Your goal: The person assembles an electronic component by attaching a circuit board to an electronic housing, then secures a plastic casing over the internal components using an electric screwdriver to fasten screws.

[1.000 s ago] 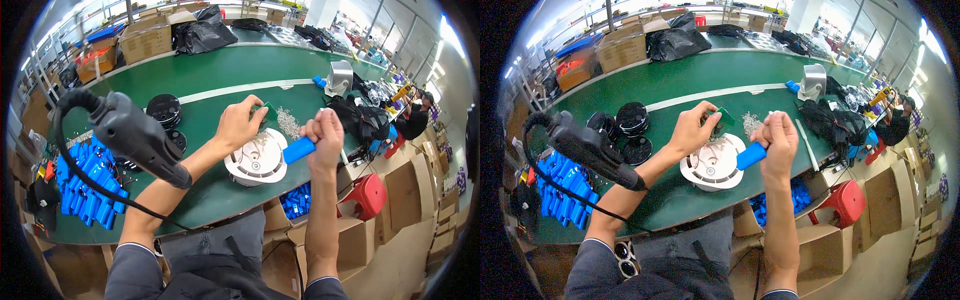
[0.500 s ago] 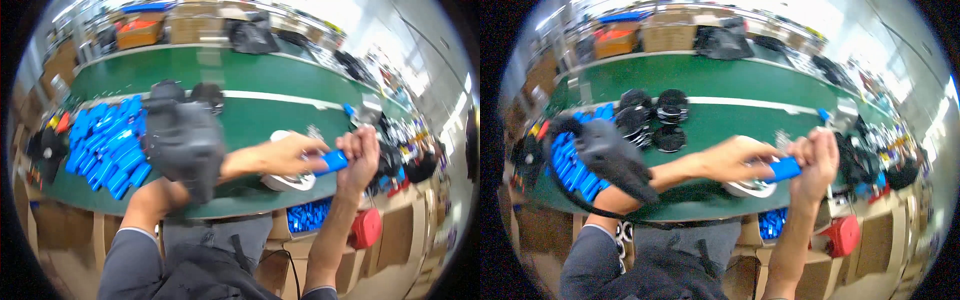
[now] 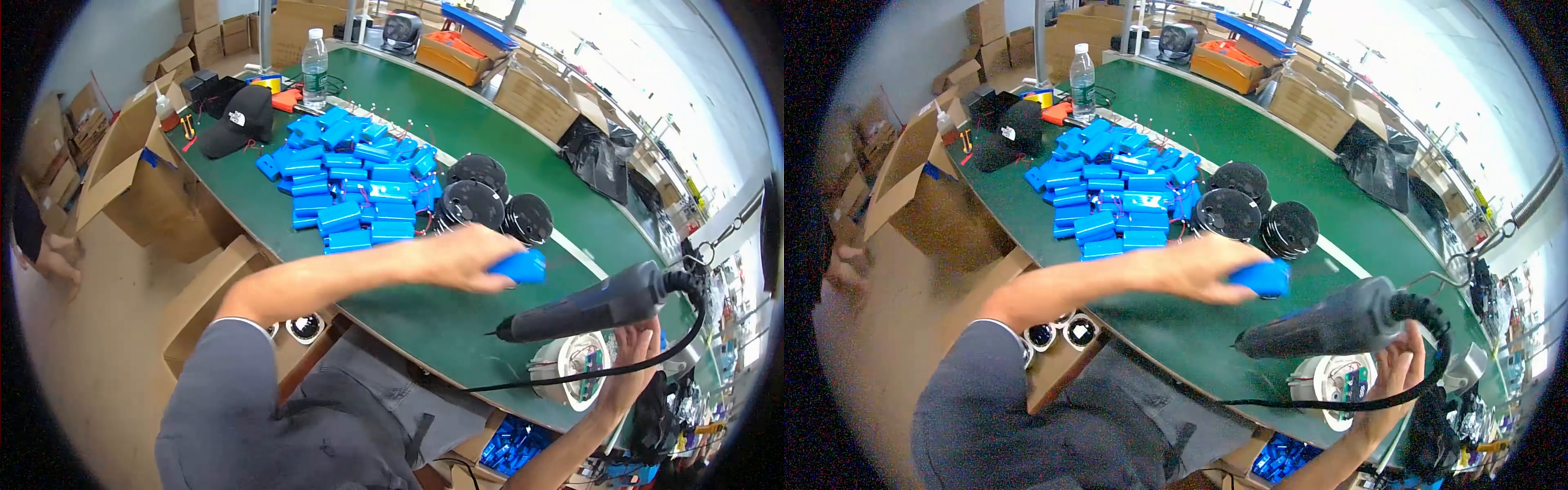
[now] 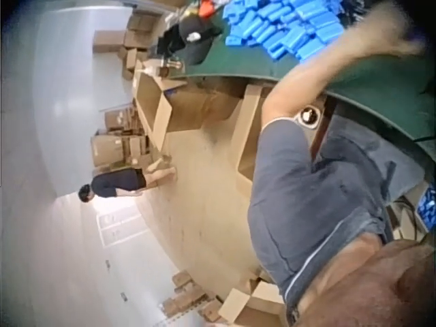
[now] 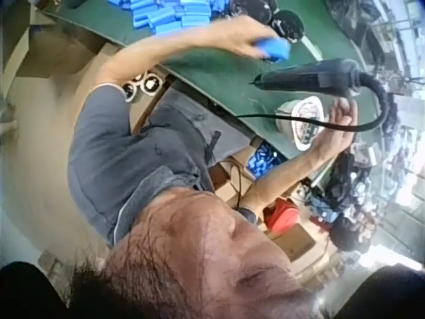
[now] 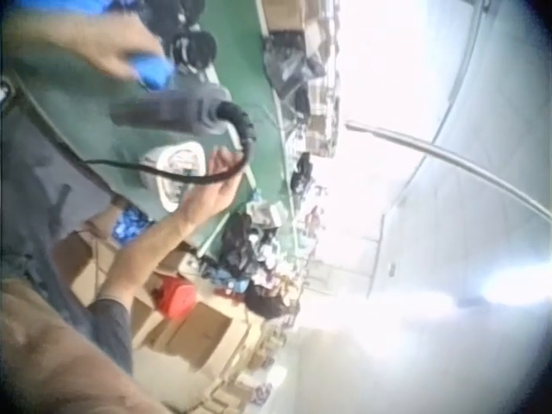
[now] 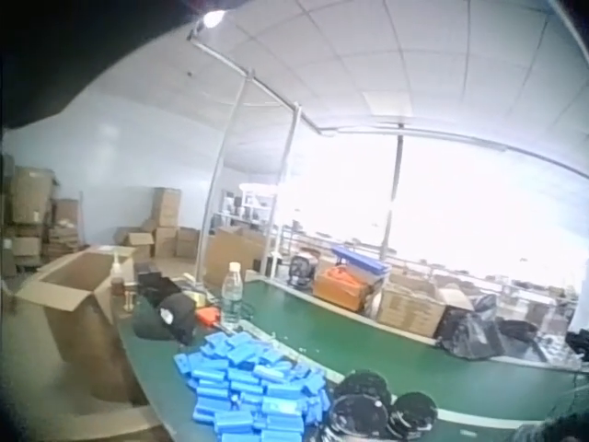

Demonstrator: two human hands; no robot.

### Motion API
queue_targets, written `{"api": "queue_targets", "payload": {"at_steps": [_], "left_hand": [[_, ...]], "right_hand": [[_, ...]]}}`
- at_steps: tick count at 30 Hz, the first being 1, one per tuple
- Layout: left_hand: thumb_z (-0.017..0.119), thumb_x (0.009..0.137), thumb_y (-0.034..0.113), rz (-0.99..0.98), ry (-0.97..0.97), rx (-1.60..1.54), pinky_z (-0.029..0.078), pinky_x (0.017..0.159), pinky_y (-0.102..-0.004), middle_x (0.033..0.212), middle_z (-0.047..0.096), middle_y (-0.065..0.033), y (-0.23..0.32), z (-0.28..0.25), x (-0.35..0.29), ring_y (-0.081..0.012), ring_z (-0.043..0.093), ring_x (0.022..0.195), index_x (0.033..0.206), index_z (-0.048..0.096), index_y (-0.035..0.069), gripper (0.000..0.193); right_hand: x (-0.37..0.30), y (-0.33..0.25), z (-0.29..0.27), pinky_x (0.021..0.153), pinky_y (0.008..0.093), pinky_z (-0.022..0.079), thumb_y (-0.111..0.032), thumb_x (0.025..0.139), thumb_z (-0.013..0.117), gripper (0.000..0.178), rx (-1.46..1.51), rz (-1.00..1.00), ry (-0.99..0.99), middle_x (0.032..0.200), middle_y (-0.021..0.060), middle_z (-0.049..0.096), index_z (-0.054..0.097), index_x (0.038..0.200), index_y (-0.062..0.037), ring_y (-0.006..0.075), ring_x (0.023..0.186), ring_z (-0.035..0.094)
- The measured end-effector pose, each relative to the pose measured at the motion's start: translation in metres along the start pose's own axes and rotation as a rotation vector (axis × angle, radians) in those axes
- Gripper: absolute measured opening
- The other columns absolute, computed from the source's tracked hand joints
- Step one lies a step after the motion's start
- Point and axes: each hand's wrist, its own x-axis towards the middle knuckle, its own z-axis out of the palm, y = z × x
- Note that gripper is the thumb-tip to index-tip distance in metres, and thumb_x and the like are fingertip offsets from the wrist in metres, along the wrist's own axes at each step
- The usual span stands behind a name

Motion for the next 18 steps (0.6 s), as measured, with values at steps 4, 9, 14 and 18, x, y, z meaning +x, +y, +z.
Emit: {"api": "queue_targets", "payload": {"at_steps": [4, 9, 14, 18], "left_hand": [[0.075, 0.080, 0.021, -0.170, 0.043, 0.436, 0.052, 0.083, -0.0404, 0.105, 0.062, -0.0173, -0.041, -0.094, -0.075, -0.0324, 0.062, 0.098, 0.114, 0.060, 0.000, 0.043], [0.074, 0.080, 0.020, -0.445, 0.031, 0.606, 0.053, 0.077, -0.0383, 0.104, 0.059, -0.0164, -0.051, -0.139, -0.114, -0.0310, 0.062, 0.090, 0.119, 0.059, -0.001, 0.047], [0.071, 0.082, 0.024, -0.475, -0.126, 0.534, 0.052, 0.078, -0.0414, 0.104, 0.058, -0.0170, -0.043, -0.114, -0.109, -0.0328, 0.062, 0.090, 0.124, 0.058, 0.001, 0.050], [0.070, 0.084, 0.024, -0.513, -0.184, 0.609, 0.051, 0.080, -0.0427, 0.105, 0.057, -0.0171, -0.040, -0.098, -0.101, -0.0343, 0.061, 0.094, 0.125, 0.057, 0.002, 0.048]], "right_hand": [[-0.010, 0.015, -0.031, 0.081, 0.0276, 0.051, -0.018, 0.098, 0.059, 0.037, -0.002, 0.056, -0.002, 0.099, 0.0103, 0.064, 0.055, 0.125, 0.0068, 0.0152, 0.086, 0.062], [-0.014, 0.015, -0.038, 0.075, 0.0247, 0.049, -0.014, 0.098, 0.057, 0.031, -0.040, 0.108, 0.018, 0.092, 0.0079, 0.063, 0.058, 0.121, 0.0054, 0.0132, 0.078, 0.060], [-0.018, 0.021, -0.037, 0.071, 0.0247, 0.047, -0.017, 0.099, 0.057, 0.030, -0.085, 0.106, -0.066, 0.086, 0.0072, 0.062, 0.059, 0.119, 0.0046, 0.0126, 0.075, 0.059], [-0.025, 0.019, -0.042, 0.071, 0.0260, 0.047, -0.018, 0.098, 0.058, 0.031, -0.089, 0.130, -0.071, 0.084, 0.0077, 0.063, 0.059, 0.119, 0.0053, 0.0131, 0.075, 0.059]]}}
